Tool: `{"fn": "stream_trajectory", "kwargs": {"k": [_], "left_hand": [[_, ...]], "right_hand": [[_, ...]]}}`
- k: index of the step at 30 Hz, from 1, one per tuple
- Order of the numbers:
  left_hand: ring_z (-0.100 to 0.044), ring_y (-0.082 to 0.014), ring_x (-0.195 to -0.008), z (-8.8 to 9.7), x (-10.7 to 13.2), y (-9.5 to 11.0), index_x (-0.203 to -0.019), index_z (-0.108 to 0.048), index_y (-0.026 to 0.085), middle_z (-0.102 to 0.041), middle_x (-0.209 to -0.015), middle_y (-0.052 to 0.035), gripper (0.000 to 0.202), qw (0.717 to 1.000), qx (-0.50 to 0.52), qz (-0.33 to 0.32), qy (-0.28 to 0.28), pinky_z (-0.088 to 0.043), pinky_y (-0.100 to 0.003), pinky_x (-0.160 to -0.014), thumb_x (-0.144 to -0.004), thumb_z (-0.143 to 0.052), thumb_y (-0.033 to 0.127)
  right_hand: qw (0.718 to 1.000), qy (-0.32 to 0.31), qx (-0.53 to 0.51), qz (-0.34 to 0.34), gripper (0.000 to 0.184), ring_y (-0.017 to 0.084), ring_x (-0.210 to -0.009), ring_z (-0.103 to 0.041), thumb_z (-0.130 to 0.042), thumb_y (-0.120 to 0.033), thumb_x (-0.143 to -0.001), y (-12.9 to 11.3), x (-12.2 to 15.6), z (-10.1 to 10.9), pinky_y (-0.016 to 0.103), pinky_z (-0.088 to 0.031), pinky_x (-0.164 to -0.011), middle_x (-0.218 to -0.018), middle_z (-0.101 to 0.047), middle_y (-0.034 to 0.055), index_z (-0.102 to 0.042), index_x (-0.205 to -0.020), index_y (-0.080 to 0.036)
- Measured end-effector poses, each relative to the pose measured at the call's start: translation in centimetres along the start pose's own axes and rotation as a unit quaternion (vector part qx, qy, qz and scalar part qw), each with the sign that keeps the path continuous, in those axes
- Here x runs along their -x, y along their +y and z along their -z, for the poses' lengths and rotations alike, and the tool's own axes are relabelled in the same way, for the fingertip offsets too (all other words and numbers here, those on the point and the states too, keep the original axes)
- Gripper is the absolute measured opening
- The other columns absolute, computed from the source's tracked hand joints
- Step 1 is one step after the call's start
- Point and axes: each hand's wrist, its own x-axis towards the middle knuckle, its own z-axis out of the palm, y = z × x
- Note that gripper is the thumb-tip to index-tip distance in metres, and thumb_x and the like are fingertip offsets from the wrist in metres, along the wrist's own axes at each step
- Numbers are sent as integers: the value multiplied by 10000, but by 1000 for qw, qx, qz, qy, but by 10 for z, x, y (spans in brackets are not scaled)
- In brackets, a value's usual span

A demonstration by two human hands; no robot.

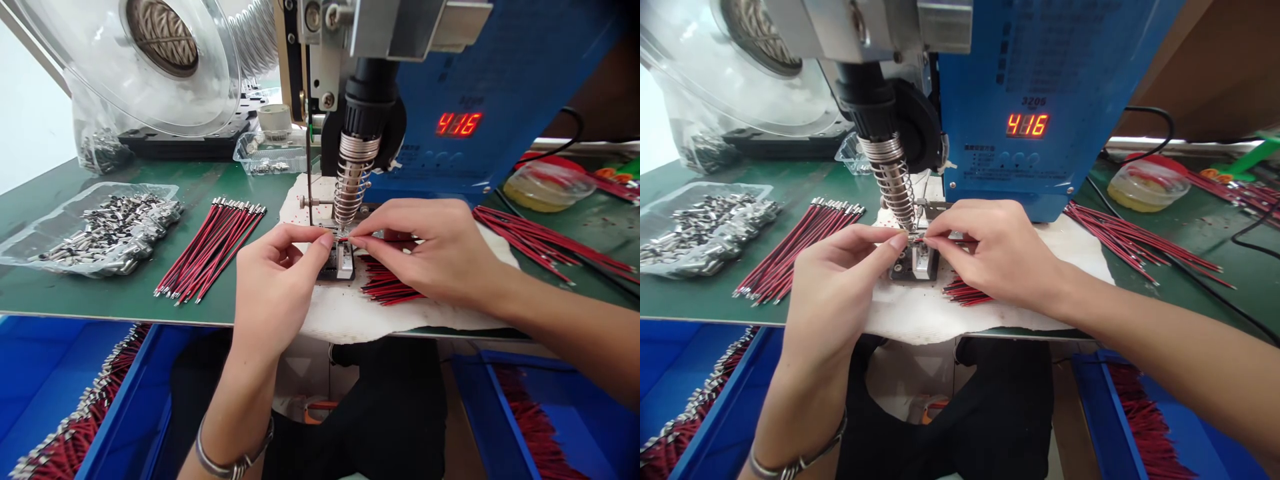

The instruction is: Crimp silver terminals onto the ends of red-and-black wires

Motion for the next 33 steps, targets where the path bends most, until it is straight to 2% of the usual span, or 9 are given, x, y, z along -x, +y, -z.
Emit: {"fn": "stream_trajectory", "kwargs": {"k": [28, 33], "left_hand": [[-632, -157, -730, 1, 0, 0, -851, -779, 210, -734, -873, -50, 146, 1000, -27, -2, 4, -436, -232, -556, -800, -775, 347], [-614, -151, -683, 1, 1, 0, -845, -777, 207, -726, -831, -50, 159, 1000, -29, 1, 2, -415, -235, -528, -799, -775, 359]], "right_hand": [[999, 3, -23, -27, 94, 147, -654, -648, -657, -190, -891, -3, 1, -1, 297, -484, -581, -846, -752, -2, -737, -893, -239], [999, 2, -22, -27, 94, 152, -656, -645, -656, -197, -893, -3, 1, -1, 303, -482, -574, -836, -749, -9, -732, -889, -253]]}}
